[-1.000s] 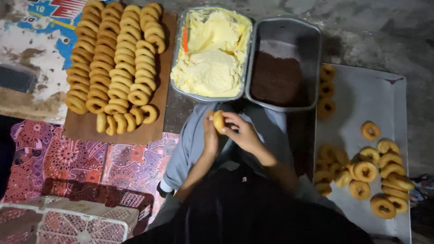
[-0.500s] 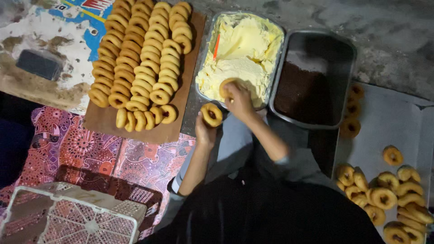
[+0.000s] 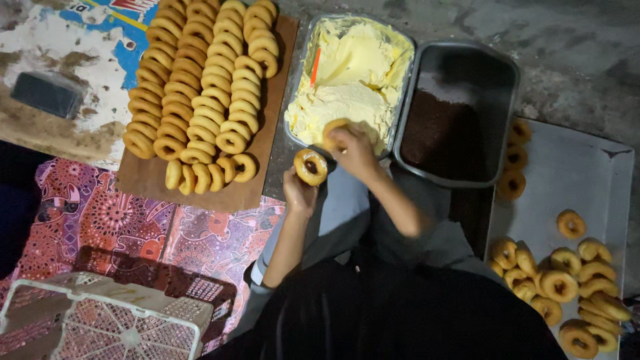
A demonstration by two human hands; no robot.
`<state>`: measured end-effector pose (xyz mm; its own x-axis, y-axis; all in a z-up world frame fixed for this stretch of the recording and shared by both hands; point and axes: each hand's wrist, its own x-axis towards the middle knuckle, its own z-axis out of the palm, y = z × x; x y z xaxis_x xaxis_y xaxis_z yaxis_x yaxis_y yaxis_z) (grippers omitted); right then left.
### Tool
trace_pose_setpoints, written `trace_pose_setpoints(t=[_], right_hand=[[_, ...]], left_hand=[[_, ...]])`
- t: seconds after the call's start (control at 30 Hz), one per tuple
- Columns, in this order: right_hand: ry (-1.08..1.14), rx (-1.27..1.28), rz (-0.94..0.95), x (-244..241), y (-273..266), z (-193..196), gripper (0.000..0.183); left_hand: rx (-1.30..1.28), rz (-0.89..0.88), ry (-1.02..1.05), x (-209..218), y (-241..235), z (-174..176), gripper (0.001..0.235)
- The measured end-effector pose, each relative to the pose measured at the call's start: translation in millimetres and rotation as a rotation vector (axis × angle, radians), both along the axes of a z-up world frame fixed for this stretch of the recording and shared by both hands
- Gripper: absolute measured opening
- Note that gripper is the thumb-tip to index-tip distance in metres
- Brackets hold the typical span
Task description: The person fills ring-shaped pastries with a yellow cream and then dips them into a dark granular topping. They handle the pastries one at a time, placing the finished items onto a metal tray.
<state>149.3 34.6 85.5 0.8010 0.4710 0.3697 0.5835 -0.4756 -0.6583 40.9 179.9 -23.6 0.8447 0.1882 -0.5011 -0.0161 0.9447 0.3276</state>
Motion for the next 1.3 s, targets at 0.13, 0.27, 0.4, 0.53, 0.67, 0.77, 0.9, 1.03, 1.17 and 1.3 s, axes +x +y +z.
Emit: trace_pose_setpoints(t=[0.13, 0.27, 0.4, 0.53, 0.67, 0.77, 0.9, 1.03, 1.17, 1.3], right_hand=[[0.290, 0.122, 0.204, -44, 3, 4, 0.034], [0.045, 0.047, 0.098, -29, -3, 1, 0.032], [-0.158, -0.138, -0.110, 1, -14, -5, 0.029], [0.112, 0.083, 0.071, -27, -9, -2, 0.028], [0.137, 0.053, 0.286, -62, -16, 13, 0.032], [0.112, 0.027, 0.214, -55, -27, 31, 0.036], [0.099, 0.135, 0.167, -59, -25, 36, 0.034], [0.115, 0.102, 0.224, -58, -15, 14, 0.033], [-0.084, -0.027, -0.037, -5, -24, -10, 0.026], [-0.077, -0.141, -0.062, 7, -36, -16, 0.023]], left_hand=[[0.139, -0.075, -0.005, -3, -5, 10, 0.057], [0.107, -0.054, 0.038, -6, -5, 23, 0.057], [0.115, -0.066, 0.049, -14, -9, 26, 0.053], [0.115, -0.071, 0.044, -18, -13, 28, 0.052], [0.098, -0.018, -0.024, -23, -8, 36, 0.051], [0.033, 0.059, -0.063, -24, -3, 49, 0.049], [0.066, 0.036, -0.167, -21, -11, 59, 0.049], [0.048, 0.008, -0.123, -21, -11, 55, 0.051], [0.071, 0.009, -0.111, -25, -3, 46, 0.048], [0.067, -0.039, -0.132, -22, -15, 43, 0.047]])
